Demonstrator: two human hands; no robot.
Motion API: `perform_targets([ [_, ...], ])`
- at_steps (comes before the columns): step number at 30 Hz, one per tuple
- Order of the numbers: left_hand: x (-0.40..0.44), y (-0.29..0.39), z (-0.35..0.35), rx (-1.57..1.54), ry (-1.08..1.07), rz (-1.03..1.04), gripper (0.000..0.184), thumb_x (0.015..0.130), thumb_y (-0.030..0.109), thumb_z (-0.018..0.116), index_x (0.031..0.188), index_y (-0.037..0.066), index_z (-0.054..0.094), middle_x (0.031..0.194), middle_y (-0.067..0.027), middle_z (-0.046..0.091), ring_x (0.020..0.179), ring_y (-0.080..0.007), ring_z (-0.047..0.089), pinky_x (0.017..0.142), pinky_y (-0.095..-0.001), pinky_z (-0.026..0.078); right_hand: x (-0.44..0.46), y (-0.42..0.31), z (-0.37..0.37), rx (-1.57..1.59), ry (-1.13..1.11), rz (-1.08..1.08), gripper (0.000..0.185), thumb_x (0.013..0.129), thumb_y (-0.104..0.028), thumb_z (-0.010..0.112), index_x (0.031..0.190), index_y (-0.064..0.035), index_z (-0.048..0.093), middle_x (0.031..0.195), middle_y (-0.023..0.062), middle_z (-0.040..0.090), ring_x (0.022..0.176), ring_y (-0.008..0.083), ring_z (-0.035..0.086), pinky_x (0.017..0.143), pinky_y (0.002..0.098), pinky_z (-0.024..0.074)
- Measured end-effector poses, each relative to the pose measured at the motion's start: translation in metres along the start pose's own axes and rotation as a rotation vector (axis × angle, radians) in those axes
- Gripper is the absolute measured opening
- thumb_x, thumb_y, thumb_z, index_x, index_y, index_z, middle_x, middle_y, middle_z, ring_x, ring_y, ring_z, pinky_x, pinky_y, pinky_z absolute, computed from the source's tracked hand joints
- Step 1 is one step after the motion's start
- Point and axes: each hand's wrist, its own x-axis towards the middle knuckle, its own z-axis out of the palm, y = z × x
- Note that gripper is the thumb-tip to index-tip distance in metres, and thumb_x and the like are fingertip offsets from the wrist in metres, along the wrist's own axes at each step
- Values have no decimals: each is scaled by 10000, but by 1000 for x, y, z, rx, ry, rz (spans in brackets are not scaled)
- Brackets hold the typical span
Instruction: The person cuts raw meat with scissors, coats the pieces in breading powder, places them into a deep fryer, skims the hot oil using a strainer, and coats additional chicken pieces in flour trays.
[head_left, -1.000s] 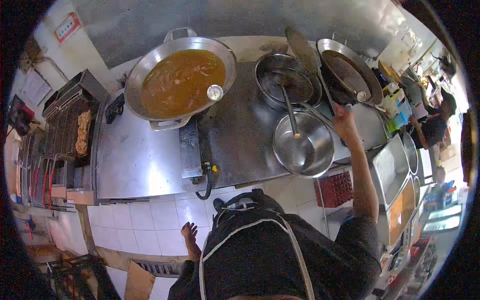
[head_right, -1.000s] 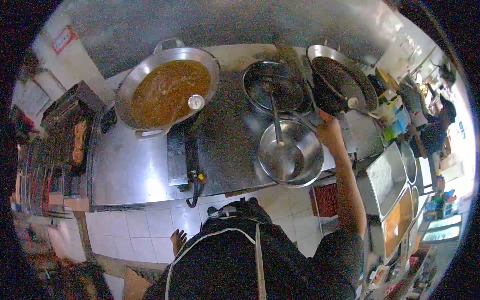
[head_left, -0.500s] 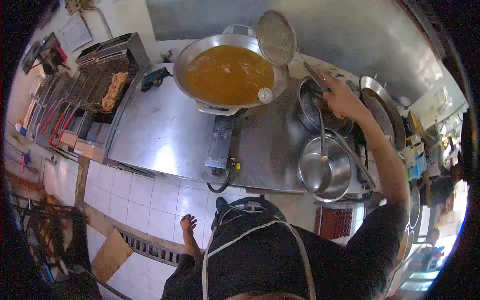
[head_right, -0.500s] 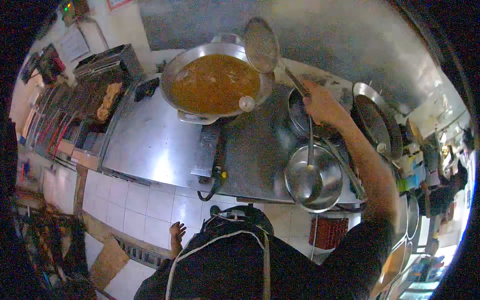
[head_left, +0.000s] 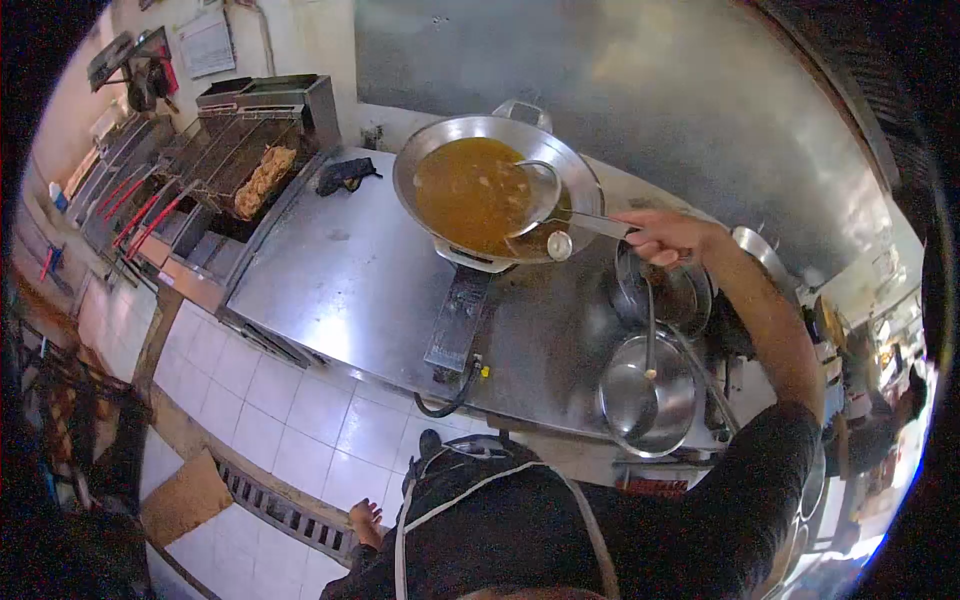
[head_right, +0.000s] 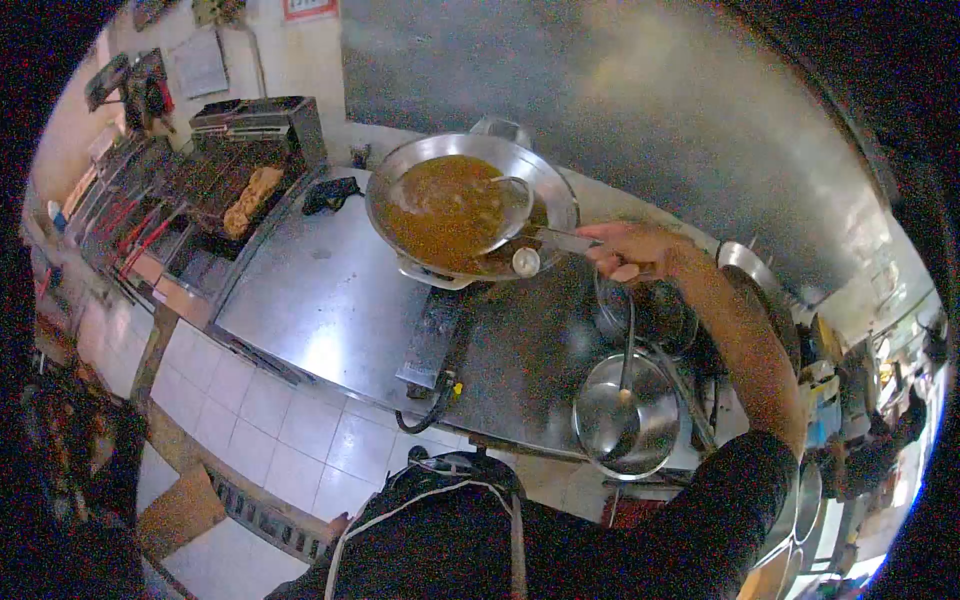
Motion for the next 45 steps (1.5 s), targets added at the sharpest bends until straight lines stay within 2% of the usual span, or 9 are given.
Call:
perform_targets([
  [5, 5, 33, 22, 46, -17, -5, 291, 864, 249, 523, 1104, 84, 525, 935, -107, 632, 661, -241, 613, 499, -330, 446, 3, 30, 92, 323, 10, -146, 535, 914, -78, 470, 1406, -113, 261, 624, -34, 355, 442, 24, 305, 344, 161, 230],
  [9, 10, 77, 53, 78, -23, 28, 295, 864, 248, 524, 1110, 85, 526, 933, -104, 631, 664, -229, 612, 490, -315, 449, 39, 70, 140, 506, -7, -354, 341, 900, -78, 487, 1229, -108, 405, 611, -27, 385, 441, 57, 340, 339, 196, 250],
  [13, -1, 108, 74, 50, -131, 194, 317, 863, 251, 518, 1134, 85, 516, 946, -106, 630, 665, -230, 616, 487, -313, 452, 68, 77, 181, 555, 99, -429, 332, 897, -65, 471, 1219, -116, 408, 627, 3, 434, 418, 74, 365, 337, 219, 274],
  [19, 4, 118, 87, 162, -111, 177, 369, 896, 284, 496, 1194, 68, 483, 1065, -140, 624, 786, -271, 643, 600, -363, 493, 91, 73, 202, 567, 192, -493, 343, 904, -48, 447, 1237, -112, 397, 611, 20, 442, 394, 84, 389, 329, 232, 277],
  [29, 13, 5, 23, 151, -172, 188, 413, 917, 366, 447, 1241, 111, 459, 1050, -112, 622, 811, -270, 628, 667, -375, 483, 90, 57, 198, 573, 208, -431, 414, 907, -51, 447, 1306, -115, 358, 600, 8, 433, 394, 84, 387, 335, 223, 264],
  [31, 27, -3, 11, 89, -212, 61, 426, 916, 349, 450, 1271, 113, 435, 1061, -114, 619, 831, -270, 627, 675, -372, 484, 92, 54, 206, 535, 227, -413, 427, 903, -50, 448, 1313, -116, 351, 605, 10, 438, 394, 86, 387, 334, 224, 264],
  [36, 21, 37, 34, 245, -65, 6, 392, 899, 288, 458, 1243, 100, 474, 1023, -116, 637, 771, -271, 638, 605, -364, 471, 93, 48, 199, 459, 246, -470, 346, 891, -34, 443, 1225, -108, 392, 597, 20, 453, 394, 96, 416, 333, 232, 271],
  [39, 18, 65, 42, 350, -42, 162, 384, 883, 267, 481, 1223, 88, 487, 1010, -115, 641, 770, -256, 644, 576, -363, 462, 84, 47, 198, 504, 215, -438, 300, 890, -34, 442, 1181, -105, 410, 612, 27, 461, 395, 102, 427, 336, 242, 281],
  [45, 18, 100, 69, 167, -196, 84, 415, 871, 275, 534, 1227, 72, 467, 1049, -136, 627, 788, -280, 642, 625, -369, 475, 101, 58, 216, 439, 267, -502, 349, 886, -34, 432, 1219, -124, 383, 616, 30, 468, 397, 104, 445, 333, 249, 288],
])
